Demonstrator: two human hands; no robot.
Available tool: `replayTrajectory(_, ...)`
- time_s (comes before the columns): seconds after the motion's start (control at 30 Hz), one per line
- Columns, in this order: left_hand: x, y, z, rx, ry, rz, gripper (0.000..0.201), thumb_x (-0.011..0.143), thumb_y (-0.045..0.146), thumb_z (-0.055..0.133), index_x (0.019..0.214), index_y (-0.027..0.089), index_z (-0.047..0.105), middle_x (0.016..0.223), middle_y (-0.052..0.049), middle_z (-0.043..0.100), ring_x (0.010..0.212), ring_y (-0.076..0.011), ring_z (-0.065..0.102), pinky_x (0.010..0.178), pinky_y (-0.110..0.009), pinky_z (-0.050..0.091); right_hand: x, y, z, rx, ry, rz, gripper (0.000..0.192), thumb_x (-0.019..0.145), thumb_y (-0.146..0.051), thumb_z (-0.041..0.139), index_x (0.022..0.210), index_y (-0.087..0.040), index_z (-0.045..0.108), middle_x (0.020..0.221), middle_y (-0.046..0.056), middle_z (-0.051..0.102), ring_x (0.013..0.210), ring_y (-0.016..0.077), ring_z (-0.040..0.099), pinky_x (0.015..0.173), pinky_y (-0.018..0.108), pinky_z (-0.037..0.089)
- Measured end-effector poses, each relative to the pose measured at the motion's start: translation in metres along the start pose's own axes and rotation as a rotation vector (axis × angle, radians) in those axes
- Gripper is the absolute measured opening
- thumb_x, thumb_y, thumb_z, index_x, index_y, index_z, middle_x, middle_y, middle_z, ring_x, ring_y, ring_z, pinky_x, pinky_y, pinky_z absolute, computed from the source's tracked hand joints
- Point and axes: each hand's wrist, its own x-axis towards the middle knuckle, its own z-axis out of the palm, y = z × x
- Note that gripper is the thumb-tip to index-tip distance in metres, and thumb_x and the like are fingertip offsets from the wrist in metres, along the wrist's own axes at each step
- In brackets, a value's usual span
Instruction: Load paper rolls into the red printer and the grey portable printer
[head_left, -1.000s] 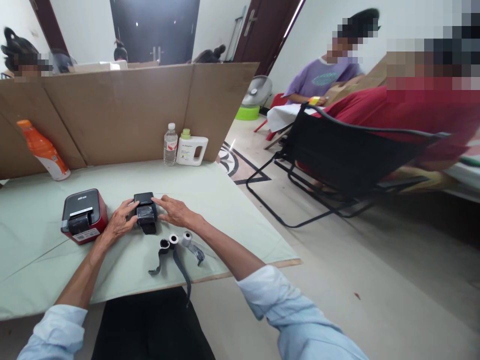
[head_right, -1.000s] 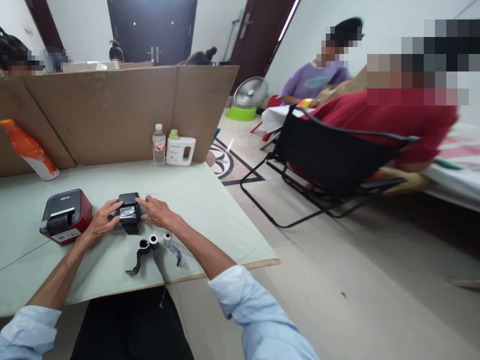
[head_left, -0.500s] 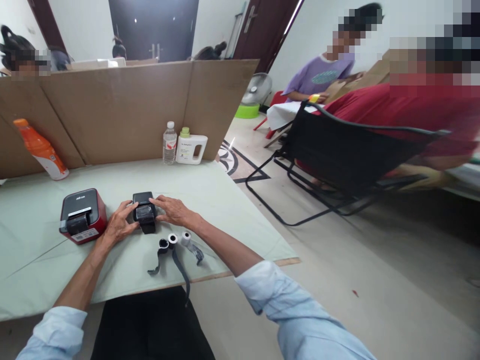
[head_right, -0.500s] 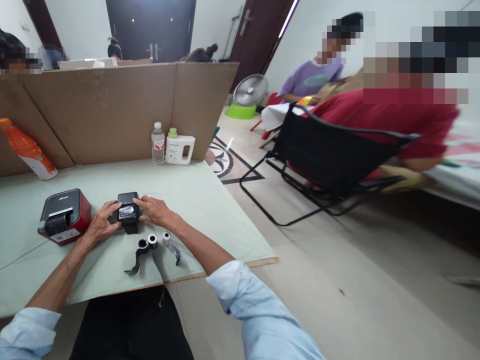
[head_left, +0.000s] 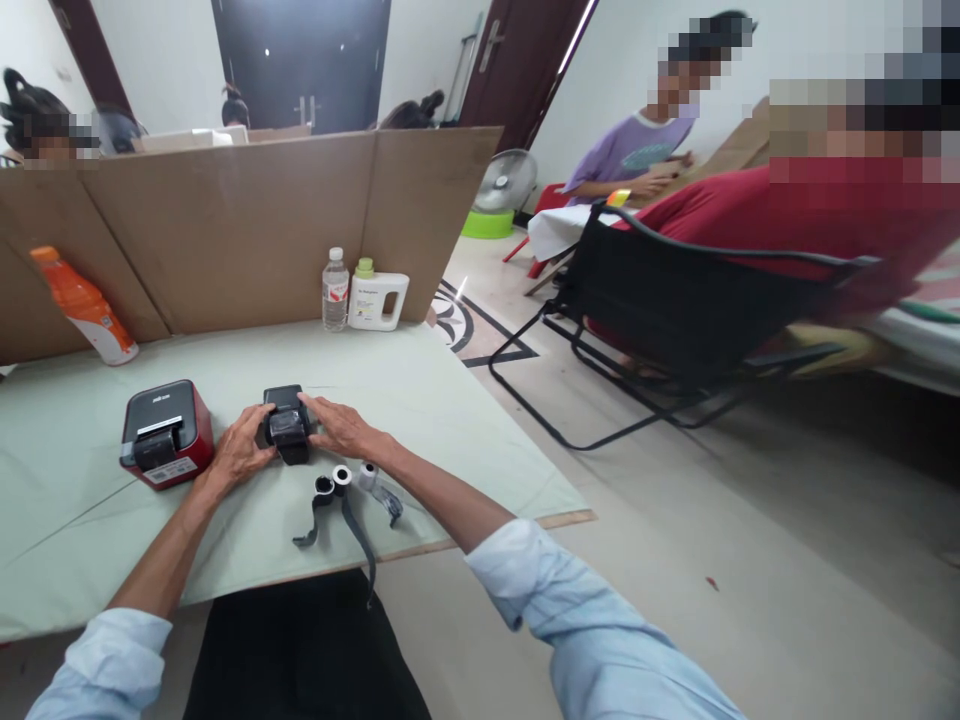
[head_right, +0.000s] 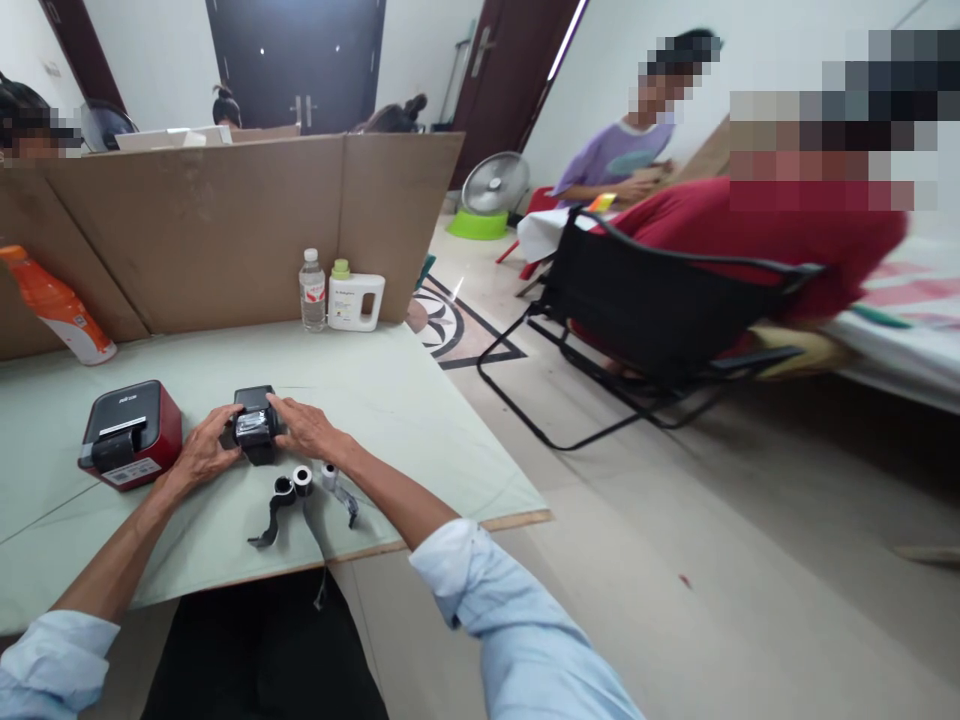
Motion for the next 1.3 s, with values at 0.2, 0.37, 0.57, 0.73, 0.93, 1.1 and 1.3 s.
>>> replayTrajectory(0.2,0.003,0.001,0.000,0.027,-0.031,0.031,0.075,0.078,0.021,0.068,0.150,0.018,0.049,0.149,-0.016,0.058,0.138,-0.0323,0.057,0.116,-0.045,0.049,0.003,0.007,0.011,0.173,0.033,-0.001,0.082,0.090,-0.030,0.072,0.162,-0.019,0.034,0.146,0.018,0.060,0.118,0.0261,0.065,0.104,0.038,0.047)
replayTrajectory(0.37,0.012,0.002,0.004,0.026,-0.021,0.060,0.076,0.078,0.022,0.069,0.151,0.018,0.048,0.146,-0.016,0.059,0.135,-0.0326,0.059,0.113,-0.045,0.051,0.001,0.014,0.014,0.216,0.095,0.008,0.075,0.089,-0.029,0.071,0.157,-0.015,0.043,0.134,0.017,0.068,0.113,0.0263,0.066,0.100,0.037,0.049)
replayTrajectory(0.57,0.053,0.028,0.033,-0.008,-0.018,0.126,0.081,0.076,0.024,0.072,0.153,0.018,0.047,0.146,-0.017,0.057,0.133,-0.0338,0.059,0.113,-0.047,0.051,-0.025,0.053,-0.006,0.272,0.216,0.032,0.076,0.087,-0.026,0.069,0.158,-0.019,0.045,0.127,0.012,0.072,0.099,0.0244,0.069,0.092,0.037,0.054)
replayTrajectory(0.73,0.087,0.058,0.063,-0.030,-0.101,0.178,0.082,0.075,0.020,0.070,0.153,0.014,0.046,0.142,-0.020,0.057,0.130,-0.0364,0.060,0.110,-0.049,0.052,-0.055,0.090,-0.019,0.334,0.274,0.133,0.074,0.085,-0.030,0.069,0.155,-0.021,0.050,0.121,0.010,0.074,0.094,0.0253,0.070,0.083,0.037,0.057)
replayTrajectory(0.93,0.098,0.070,0.085,-0.082,-0.138,0.220,0.083,0.076,0.021,0.070,0.155,0.017,0.044,0.144,-0.020,0.056,0.129,-0.0360,0.061,0.110,-0.050,0.053,-0.070,0.108,-0.013,0.370,0.334,0.161,0.068,0.084,-0.036,0.069,0.150,-0.022,0.055,0.116,0.006,0.075,0.086,0.0218,0.067,0.083,0.036,0.057)
replayTrajectory(1.1,0.090,0.074,0.084,-0.069,-0.194,0.160,0.086,0.077,0.024,0.073,0.157,0.018,0.041,0.151,-0.021,0.052,0.135,-0.0359,0.058,0.113,-0.049,0.050,-0.080,0.110,-0.003,0.366,0.351,0.171,0.070,0.084,-0.038,0.068,0.151,-0.022,0.054,0.120,0.008,0.075,0.087,0.0216,0.068,0.084,0.037,0.059)
replayTrajectory(1.3,0.060,0.098,0.043,0.112,-0.239,0.097,0.072,0.081,0.021,0.073,0.150,0.024,0.052,0.161,-0.017,0.046,0.145,-0.0353,0.050,0.116,-0.051,0.047,-0.096,0.083,-0.026,0.251,0.453,0.254,0.048,0.083,-0.034,0.068,0.128,-0.018,0.071,0.135,0.019,0.069,0.117,0.0353,0.067,0.104,0.056,0.053)
